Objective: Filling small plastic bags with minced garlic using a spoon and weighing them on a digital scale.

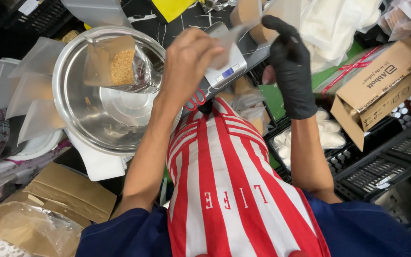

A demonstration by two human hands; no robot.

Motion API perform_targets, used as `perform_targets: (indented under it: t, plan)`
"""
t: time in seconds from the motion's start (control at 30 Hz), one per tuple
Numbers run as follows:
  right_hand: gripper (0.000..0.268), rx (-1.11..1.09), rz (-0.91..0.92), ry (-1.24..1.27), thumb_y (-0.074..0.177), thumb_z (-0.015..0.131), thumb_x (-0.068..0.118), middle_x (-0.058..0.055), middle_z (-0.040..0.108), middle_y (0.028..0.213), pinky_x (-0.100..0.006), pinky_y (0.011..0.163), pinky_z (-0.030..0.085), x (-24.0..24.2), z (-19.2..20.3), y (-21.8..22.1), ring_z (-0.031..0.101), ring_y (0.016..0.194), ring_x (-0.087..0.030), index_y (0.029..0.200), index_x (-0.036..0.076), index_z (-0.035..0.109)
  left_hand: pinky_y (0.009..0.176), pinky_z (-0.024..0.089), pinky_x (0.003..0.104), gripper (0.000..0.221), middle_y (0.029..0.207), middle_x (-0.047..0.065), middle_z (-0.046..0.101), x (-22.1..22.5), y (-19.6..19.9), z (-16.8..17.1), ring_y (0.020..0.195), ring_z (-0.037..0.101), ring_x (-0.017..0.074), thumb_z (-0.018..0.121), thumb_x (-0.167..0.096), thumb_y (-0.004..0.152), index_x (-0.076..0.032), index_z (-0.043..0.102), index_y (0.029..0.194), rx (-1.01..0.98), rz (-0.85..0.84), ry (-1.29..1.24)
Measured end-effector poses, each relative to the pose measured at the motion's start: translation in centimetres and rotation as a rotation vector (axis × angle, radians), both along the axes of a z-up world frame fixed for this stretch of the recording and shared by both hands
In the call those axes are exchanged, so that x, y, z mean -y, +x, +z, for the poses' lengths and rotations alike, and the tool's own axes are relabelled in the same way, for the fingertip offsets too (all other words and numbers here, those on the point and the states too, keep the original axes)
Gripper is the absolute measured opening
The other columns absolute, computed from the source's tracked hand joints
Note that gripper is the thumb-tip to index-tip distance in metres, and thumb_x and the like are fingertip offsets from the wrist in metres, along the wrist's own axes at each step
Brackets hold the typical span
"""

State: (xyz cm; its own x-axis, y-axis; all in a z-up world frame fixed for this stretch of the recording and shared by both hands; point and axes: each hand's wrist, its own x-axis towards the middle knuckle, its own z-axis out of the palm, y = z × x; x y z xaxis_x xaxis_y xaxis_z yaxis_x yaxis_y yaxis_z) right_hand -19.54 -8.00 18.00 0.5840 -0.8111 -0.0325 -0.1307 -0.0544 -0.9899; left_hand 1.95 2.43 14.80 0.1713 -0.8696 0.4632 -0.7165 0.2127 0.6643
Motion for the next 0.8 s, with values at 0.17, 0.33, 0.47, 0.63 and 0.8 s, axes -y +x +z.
perform_targets:
  t: [0.17, 0.33, 0.47, 0.63, 0.8]
  plan:
    - [0.032, 0.019, 0.21, -0.243, 0.098, 0.084, 0.006, -0.004, 0.051, 0.093, -0.031, 0.073, 0.041, -0.3, -0.3, -0.5, 0.044, 0.084, -0.016, 0.127, 0.005, 0.07, 0.071, 0.052, 0.036, 0.01, 0.094, 0.011, 0.065, -2.2, -1.8, 4.7, 0.087, 0.061, 0.0241, 0.075, -0.007, 0.102, 0.002, 0.075, 0.1, 0.039, -0.17, -0.009]
    - [0.025, 0.043, 0.382, -0.476, 0.1, 0.078, 0.002, -0.007, 0.052, 0.072, -0.039, 0.069, 0.04, -2.5, 1.6, -1.7, 0.043, 0.073, -0.02, 0.082, 0.001, 0.061, 0.057, 0.049, 0.036, 0.015, 0.093, 0.007, 0.064, -4.7, -2.9, 5.4, 0.078, 0.055, 0.0212, 0.076, -0.016, 0.104, -0.005, 0.069, 0.098, 0.312, -0.151, 0.004]
    - [0.011, -0.1, 0.486, -0.685, 0.1, 0.078, 0.013, -0.01, 0.058, 0.085, -0.045, 0.07, 0.046, -3.4, -0.1, -2.9, 0.057, 0.078, -0.034, 0.106, 0.006, 0.072, 0.07, 0.045, 0.035, 0.007, 0.093, 0.004, 0.068, -6.0, -3.4, 3.7, 0.084, 0.058, 0.0219, 0.075, -0.005, 0.095, -0.011, 0.075, 0.099, 0.411, -0.216, 0.011]
    - [0.019, -0.025, 0.466, -0.815, 0.107, 0.064, 0.02, -0.014, 0.056, 0.08, -0.048, 0.071, 0.05, -4.0, -1.1, -3.0, 0.063, 0.077, -0.042, 0.101, 0.006, 0.075, 0.074, 0.048, 0.037, 0.009, 0.087, 0.003, 0.062, -7.0, -2.4, 1.5, 0.082, 0.059, 0.025, 0.071, -0.016, 0.1, -0.011, 0.071, 0.093, 0.366, -0.168, -0.038]
    - [0.013, -0.151, 0.474, -0.883, 0.098, 0.078, 0.021, -0.013, 0.058, 0.083, -0.052, 0.068, 0.045, -4.8, -1.1, -2.2, 0.061, 0.076, -0.041, 0.104, 0.009, 0.076, 0.078, 0.046, 0.037, 0.017, 0.081, 0.0, 0.057, -6.8, -3.6, -0.1, 0.078, 0.058, 0.0216, 0.068, -0.022, 0.103, -0.014, 0.067, 0.087, 0.388, -0.133, -0.163]
